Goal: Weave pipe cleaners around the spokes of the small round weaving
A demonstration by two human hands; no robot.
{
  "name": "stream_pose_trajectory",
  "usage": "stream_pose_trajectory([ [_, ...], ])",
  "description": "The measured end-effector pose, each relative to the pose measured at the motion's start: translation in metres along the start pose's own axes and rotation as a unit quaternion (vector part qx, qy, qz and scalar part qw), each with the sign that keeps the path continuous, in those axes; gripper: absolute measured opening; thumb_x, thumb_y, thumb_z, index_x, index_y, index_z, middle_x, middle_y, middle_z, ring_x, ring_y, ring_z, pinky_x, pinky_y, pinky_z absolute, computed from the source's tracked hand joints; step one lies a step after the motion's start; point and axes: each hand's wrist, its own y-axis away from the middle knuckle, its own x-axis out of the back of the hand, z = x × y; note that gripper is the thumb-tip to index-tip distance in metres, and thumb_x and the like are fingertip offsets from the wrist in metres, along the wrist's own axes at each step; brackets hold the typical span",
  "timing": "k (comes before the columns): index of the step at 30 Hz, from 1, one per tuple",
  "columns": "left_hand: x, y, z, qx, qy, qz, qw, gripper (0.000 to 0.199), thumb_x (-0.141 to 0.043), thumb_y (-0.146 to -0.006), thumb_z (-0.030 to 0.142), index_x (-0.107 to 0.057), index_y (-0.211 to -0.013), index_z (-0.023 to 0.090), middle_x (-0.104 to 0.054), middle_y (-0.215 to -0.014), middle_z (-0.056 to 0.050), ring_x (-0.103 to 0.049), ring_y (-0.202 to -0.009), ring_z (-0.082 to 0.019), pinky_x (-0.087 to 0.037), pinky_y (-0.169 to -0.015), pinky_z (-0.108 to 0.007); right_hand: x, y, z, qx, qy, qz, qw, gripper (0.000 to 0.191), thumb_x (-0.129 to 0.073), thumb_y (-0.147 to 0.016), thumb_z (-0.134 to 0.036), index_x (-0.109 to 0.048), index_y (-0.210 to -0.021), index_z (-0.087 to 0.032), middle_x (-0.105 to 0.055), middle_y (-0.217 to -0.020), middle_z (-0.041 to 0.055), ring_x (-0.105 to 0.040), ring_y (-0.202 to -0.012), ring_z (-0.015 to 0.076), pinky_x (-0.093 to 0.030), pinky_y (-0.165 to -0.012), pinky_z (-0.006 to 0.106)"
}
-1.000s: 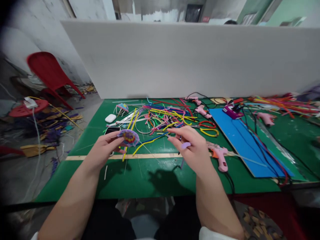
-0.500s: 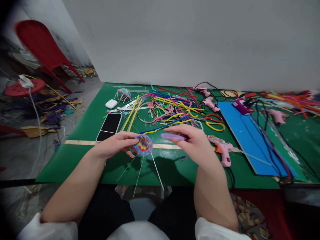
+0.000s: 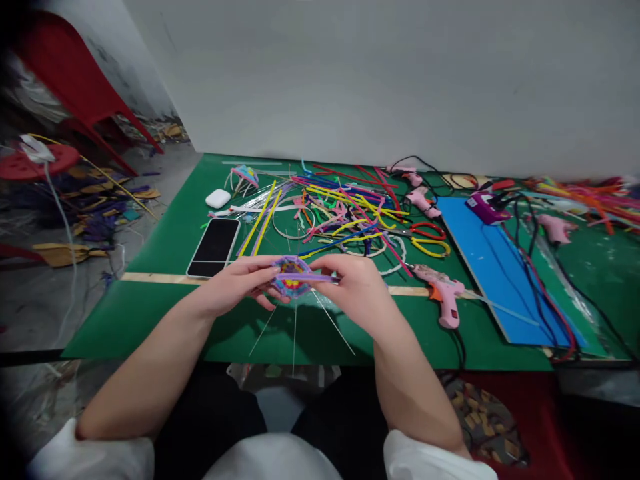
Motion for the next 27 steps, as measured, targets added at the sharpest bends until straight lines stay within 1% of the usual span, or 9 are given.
stream_pose_trajectory([
  [4,0.01,0.0,-0.003,-0.063,0.043,-0.063,0.995,0.043,-0.058,-0.081,0.029,-0.054,-0.124,0.021,-0.065,-0.107,-0.011,-0.065,-0.087,-0.022,-0.056,-0.065,-0.028,-0.006,-0.003,0.0,-0.023,-0.061,0.047,0.997,0.008,-0.062,-0.073,-0.022,-0.068,-0.072,-0.017,-0.065,-0.063,-0.0019,-0.054,-0.054,0.0092,-0.038,-0.049,0.019],
  [8,0.013,0.0,-0.007,-0.159,0.089,-0.112,0.977,0.05,-0.064,-0.075,0.023,-0.054,-0.124,0.024,-0.058,-0.123,-0.009,-0.055,-0.111,-0.026,-0.046,-0.092,-0.039,-0.003,-0.002,-0.001,-0.057,-0.126,0.116,0.983,0.018,-0.062,-0.074,-0.032,-0.067,-0.067,-0.016,-0.059,-0.054,-0.002,-0.049,-0.047,0.0085,-0.035,-0.043,0.019],
  [10,0.006,-0.001,-0.008,-0.184,0.068,-0.089,0.976,0.057,-0.068,-0.072,0.024,-0.051,-0.126,0.027,-0.053,-0.13,-0.006,-0.051,-0.117,-0.026,-0.043,-0.097,-0.039,-0.005,-0.002,-0.003,-0.059,-0.133,0.14,0.979,0.019,-0.061,-0.075,-0.033,-0.067,-0.066,-0.016,-0.058,-0.052,-0.0019,-0.047,-0.046,0.0083,-0.034,-0.041,0.019],
  [13,-0.01,-0.003,-0.008,-0.196,0.007,0.034,0.98,0.055,-0.068,-0.073,0.03,-0.052,-0.126,0.026,-0.052,-0.13,-0.005,-0.052,-0.116,-0.024,-0.044,-0.096,-0.033,-0.011,-0.003,-0.007,-0.056,-0.121,0.15,0.98,0.019,-0.061,-0.075,-0.033,-0.067,-0.069,-0.017,-0.058,-0.054,-0.0018,-0.047,-0.045,0.0083,-0.036,-0.041,0.019],
  [17,-0.02,-0.007,-0.005,-0.209,-0.013,0.165,0.964,0.045,-0.06,-0.078,0.042,-0.06,-0.117,0.019,-0.065,-0.109,-0.006,-0.063,-0.091,-0.019,-0.055,-0.075,-0.029,-0.001,0.0,-0.008,-0.005,-0.068,0.062,0.996,0.018,-0.062,-0.075,-0.029,-0.069,-0.088,-0.019,-0.066,-0.069,-0.0002,-0.057,-0.057,0.0114,-0.045,-0.052,0.021],
  [19,-0.018,-0.006,-0.002,-0.199,-0.003,0.177,0.964,0.045,-0.06,-0.077,0.044,-0.063,-0.113,0.017,-0.068,-0.096,-0.006,-0.063,-0.074,-0.016,-0.056,-0.059,-0.026,0.019,0.007,-0.002,0.055,-0.039,-0.044,0.997,0.035,-0.065,-0.074,-0.029,-0.064,-0.108,-0.024,-0.068,-0.082,0.0003,-0.06,-0.067,0.0129,-0.048,-0.058,0.022],
  [21,-0.013,-0.003,0.001,-0.17,-0.005,0.155,0.973,0.041,-0.062,-0.076,0.04,-0.065,-0.109,0.016,-0.068,-0.086,-0.005,-0.061,-0.065,-0.013,-0.054,-0.051,-0.023,0.044,0.019,0.01,0.109,-0.021,-0.104,0.988,0.041,-0.061,-0.078,-0.028,-0.058,-0.119,-0.028,-0.067,-0.085,0.0004,-0.061,-0.07,0.0135,-0.049,-0.061,0.023],
  [23,-0.008,0.001,0.003,-0.126,-0.02,0.104,0.986,0.038,-0.063,-0.076,0.036,-0.066,-0.108,0.016,-0.068,-0.08,-0.004,-0.06,-0.061,-0.013,-0.053,-0.049,-0.022,0.065,0.03,0.023,0.114,-0.022,-0.073,0.991,0.033,-0.053,-0.084,-0.024,-0.06,-0.116,-0.033,-0.066,-0.082,-0.0005,-0.061,-0.07,0.0133,-0.048,-0.062,0.024],
  [27,-0.002,0.007,0.005,-0.059,-0.077,-0.007,0.995,0.036,-0.062,-0.078,0.034,-0.065,-0.111,0.02,-0.069,-0.094,-0.005,-0.063,-0.074,-0.015,-0.054,-0.058,-0.022,0.07,0.034,0.037,-0.019,-0.034,0.147,0.988,0.022,-0.055,-0.083,-0.026,-0.066,-0.102,-0.03,-0.062,-0.071,-0.0014,-0.058,-0.06,0.0127,-0.042,-0.049,0.023],
])
